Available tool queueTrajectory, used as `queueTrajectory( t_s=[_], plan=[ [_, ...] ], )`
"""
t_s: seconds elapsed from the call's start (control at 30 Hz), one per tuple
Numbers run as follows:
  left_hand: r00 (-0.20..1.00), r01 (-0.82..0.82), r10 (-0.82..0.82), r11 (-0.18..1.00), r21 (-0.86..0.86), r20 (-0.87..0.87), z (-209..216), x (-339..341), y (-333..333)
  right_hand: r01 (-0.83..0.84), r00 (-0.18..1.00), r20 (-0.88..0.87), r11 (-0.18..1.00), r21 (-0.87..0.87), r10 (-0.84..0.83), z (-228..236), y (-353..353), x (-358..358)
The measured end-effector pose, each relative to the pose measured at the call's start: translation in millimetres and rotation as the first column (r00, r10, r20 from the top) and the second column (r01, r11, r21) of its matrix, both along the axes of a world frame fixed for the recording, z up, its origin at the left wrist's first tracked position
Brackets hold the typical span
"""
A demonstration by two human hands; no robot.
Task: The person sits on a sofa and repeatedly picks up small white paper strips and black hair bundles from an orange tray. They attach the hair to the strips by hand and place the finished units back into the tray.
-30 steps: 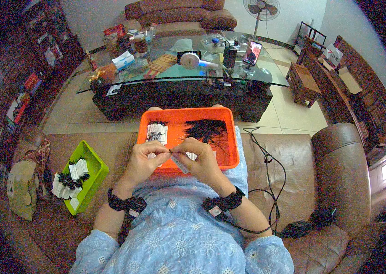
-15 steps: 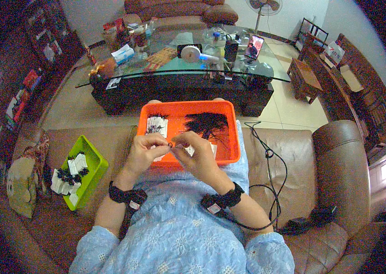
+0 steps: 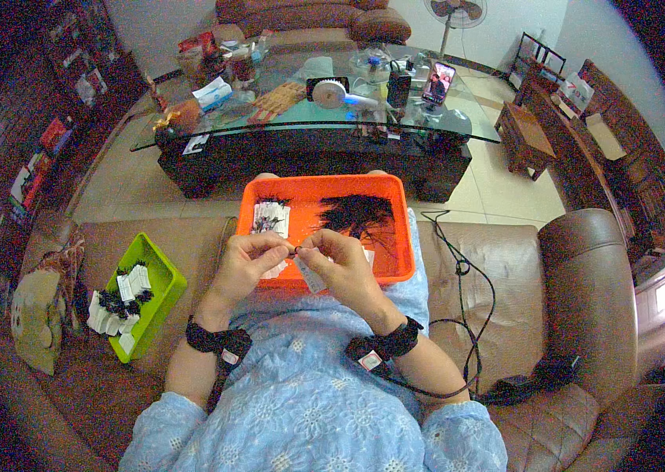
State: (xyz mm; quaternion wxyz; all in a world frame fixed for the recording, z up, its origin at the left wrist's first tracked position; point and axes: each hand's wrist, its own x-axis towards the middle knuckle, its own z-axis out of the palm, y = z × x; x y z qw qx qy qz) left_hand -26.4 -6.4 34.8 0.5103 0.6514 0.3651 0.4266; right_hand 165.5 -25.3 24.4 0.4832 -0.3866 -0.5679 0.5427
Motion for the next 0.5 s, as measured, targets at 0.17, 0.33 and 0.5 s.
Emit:
queueTrajectory(
  t_s=[0.17, 0.33, 0.5],
  plan=[
    [0.99, 0.026, -0.012, 0.995, -0.097, 0.14, -9, 2, 1, -0.151, 0.969, -0.214, 0.979, -0.134, 0.12, 1, 2, 2],
    [0.979, 0.075, -0.056, 0.993, -0.091, 0.196, -11, 3, 2, -0.196, 0.962, -0.216, 0.973, -0.126, 0.166, -2, 4, 3],
    [0.993, 0.037, -0.042, 0.998, 0.04, 0.109, -4, 4, 1, -0.128, 0.982, -0.151, 0.989, -0.074, 0.115, -3, 5, 2]
  ],
)
